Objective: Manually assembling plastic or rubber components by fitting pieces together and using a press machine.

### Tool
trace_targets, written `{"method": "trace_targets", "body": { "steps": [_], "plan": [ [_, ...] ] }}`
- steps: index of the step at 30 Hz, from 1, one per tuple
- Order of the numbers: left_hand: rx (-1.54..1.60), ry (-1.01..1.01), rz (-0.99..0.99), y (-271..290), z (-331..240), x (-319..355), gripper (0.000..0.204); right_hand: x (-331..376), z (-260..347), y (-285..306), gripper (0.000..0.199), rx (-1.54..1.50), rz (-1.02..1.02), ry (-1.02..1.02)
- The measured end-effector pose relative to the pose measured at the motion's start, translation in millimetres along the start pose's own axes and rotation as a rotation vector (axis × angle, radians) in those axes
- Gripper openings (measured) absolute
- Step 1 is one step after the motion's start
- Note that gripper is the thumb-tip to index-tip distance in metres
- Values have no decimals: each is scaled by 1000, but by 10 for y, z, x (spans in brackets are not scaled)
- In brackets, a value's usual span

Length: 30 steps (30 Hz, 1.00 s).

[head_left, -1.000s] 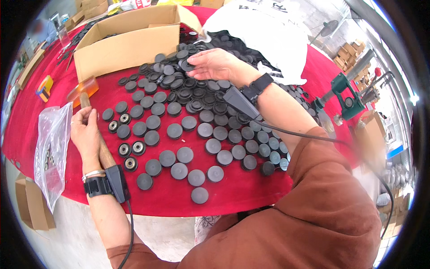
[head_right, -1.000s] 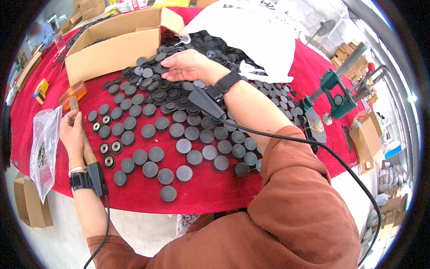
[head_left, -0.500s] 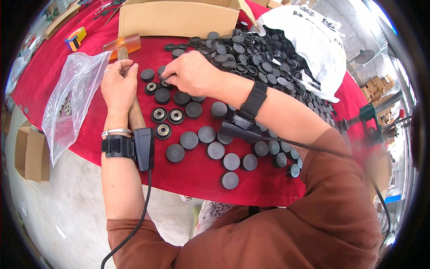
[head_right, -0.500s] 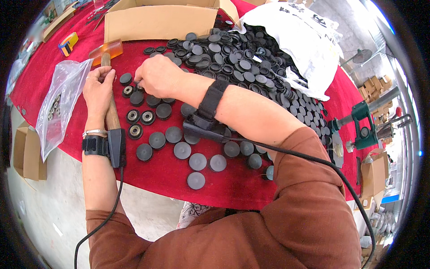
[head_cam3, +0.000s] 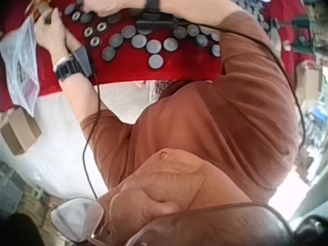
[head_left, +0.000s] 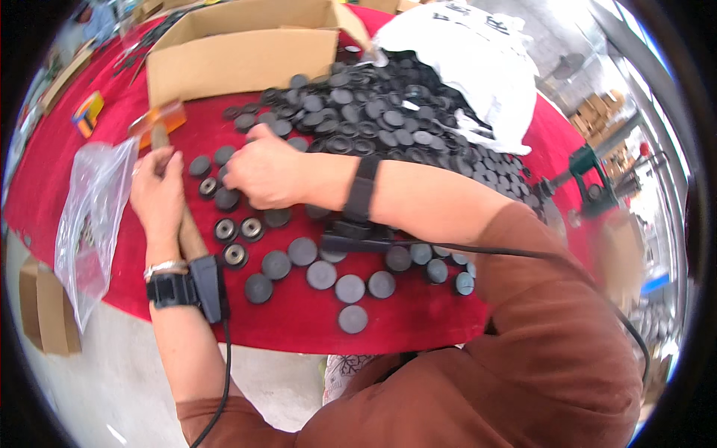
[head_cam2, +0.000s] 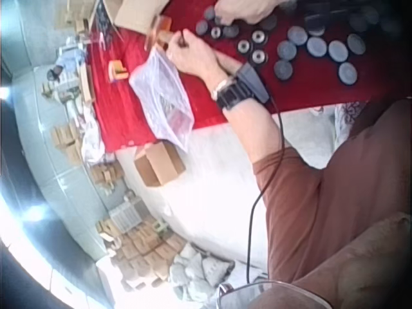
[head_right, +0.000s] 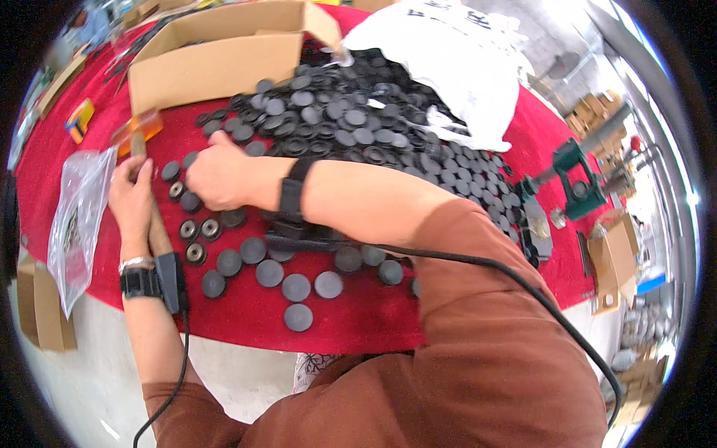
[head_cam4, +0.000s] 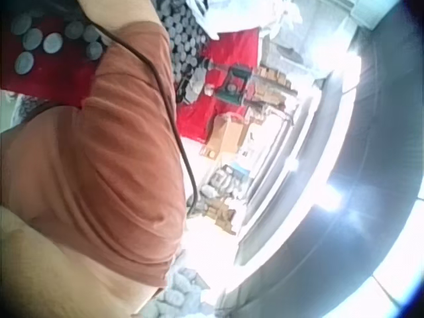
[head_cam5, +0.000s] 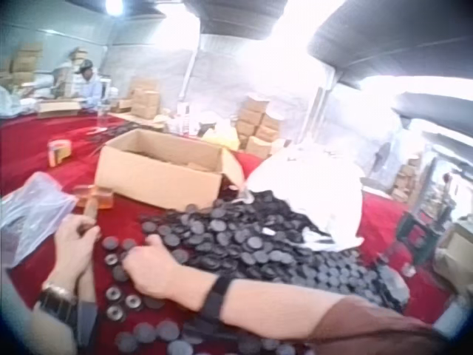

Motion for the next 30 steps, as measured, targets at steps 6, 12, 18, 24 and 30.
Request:
{"method": "trace_targets", "body": {
  "steps": [6,12,18,24,30],
  "plan": [
    [-16,-4,4,6,-12,-28,22,215,-70,7,31,-88,7,-92],
    [44,2,12,-23,120,-32,22,1107,-1058,412,20,-177,-105,-696],
    [109,38,36,-38,193,-40,20,2843,-2346,342,19,-162,-216,-1204],
    [167,76,60,-51,296,-33,21,2586,-2538,207,20,-300,-195,-1117],
    [126,72,43,-7,213,-16,21,2011,-2635,-15,34,-152,6,-913]
  ]
}}
Point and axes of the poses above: each hand's wrist, its own x-axis away from the middle knuckle, its own y-axis out of the back of the hand, z = x × y, the point moved 6 cm from there along -x, towards the middle knuckle, and after that the axes turned 9 degrees about z, right-handed, at the moved point
